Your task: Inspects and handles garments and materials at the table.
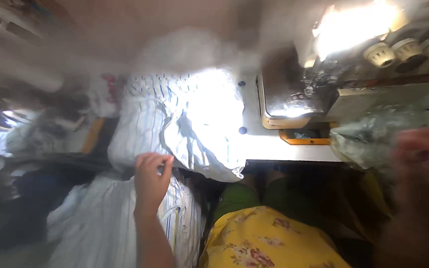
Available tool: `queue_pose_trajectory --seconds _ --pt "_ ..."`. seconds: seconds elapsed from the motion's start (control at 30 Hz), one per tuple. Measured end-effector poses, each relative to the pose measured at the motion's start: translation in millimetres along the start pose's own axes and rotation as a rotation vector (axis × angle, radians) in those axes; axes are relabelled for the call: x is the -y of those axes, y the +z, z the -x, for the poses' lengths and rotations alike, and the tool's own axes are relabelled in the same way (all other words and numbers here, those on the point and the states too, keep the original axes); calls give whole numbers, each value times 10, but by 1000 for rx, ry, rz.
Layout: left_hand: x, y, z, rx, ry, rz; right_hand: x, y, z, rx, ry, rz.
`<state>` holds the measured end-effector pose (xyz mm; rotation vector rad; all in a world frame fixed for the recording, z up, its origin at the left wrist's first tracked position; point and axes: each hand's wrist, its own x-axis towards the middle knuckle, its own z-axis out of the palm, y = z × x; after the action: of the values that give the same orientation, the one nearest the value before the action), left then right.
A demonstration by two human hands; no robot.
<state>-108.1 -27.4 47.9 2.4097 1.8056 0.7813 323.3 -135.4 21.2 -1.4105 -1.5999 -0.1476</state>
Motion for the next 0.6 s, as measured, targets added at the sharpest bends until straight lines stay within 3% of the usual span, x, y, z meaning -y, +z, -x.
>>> queue_pose_trajectory --seconds 0.1,0.2,0.33,0.43,0.53,0.6 --pt "-122 283 -381 -8 -31 131 449 943 -48 251 -221 -396" --pt "-206 614 -704 -3 -52 126 600 1550 36 458 -283 -418" --pt "-332 662 -921 88 -225 79 826 1609 -16 636 -184 -243" --pt "-350 602 -974 233 -318 35 803 1599 -23 613 -163 -254" --pt "-314 611 -988 281 -398 66 769 1567 -30 576 -84 -417" --pt "-261 633 -992 270 -405 144 795 1494 -65 628 148 -668"
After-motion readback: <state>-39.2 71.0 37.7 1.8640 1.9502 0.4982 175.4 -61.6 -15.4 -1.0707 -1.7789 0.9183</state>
